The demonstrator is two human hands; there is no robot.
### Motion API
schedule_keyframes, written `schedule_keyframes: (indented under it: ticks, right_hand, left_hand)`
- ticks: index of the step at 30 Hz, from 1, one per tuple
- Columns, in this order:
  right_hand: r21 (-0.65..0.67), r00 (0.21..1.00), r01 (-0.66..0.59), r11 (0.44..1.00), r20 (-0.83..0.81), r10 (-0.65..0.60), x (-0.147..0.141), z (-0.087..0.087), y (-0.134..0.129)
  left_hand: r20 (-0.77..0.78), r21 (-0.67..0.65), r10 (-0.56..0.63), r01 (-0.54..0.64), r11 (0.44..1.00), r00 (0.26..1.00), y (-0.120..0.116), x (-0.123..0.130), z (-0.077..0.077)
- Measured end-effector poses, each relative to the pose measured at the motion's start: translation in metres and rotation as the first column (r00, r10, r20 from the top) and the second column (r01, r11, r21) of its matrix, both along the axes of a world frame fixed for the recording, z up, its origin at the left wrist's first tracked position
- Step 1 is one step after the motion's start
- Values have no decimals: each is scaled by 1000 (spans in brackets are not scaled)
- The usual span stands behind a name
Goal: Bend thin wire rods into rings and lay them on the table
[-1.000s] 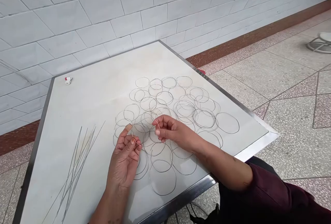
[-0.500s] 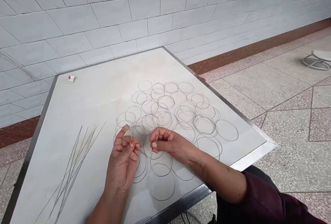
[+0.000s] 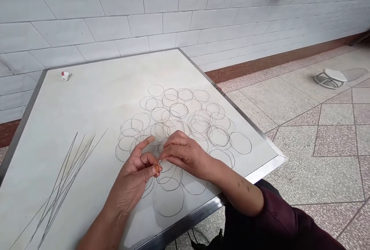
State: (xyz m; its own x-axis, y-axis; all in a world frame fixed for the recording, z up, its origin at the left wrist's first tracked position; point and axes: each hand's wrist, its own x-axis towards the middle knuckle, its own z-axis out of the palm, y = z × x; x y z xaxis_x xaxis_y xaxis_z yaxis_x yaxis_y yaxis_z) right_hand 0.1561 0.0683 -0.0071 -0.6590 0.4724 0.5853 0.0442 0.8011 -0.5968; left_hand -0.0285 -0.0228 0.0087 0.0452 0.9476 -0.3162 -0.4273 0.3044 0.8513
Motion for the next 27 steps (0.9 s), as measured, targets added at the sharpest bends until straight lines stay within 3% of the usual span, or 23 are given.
schedule_keyframes:
  ticks: [11,16,20,27]
  right_hand:
    - [128,997,-82,988,9,81,0,2,2]
    - [201,992,-73,977,112,51,2,2,2]
    - [268,993,-78,960,106,51,1,4,2]
    - [161,997,-66,985,46,59,0,-1,4]
  left_hand:
    - [170,-80,-14,28,996,985,1,2,-7]
    - [206,-90,19,0,996,978,1,3,-10]
    - [211,-96,37,-17,995,977,2,4,-10]
    - [126,-55,4,3,998,992,2,1,-7]
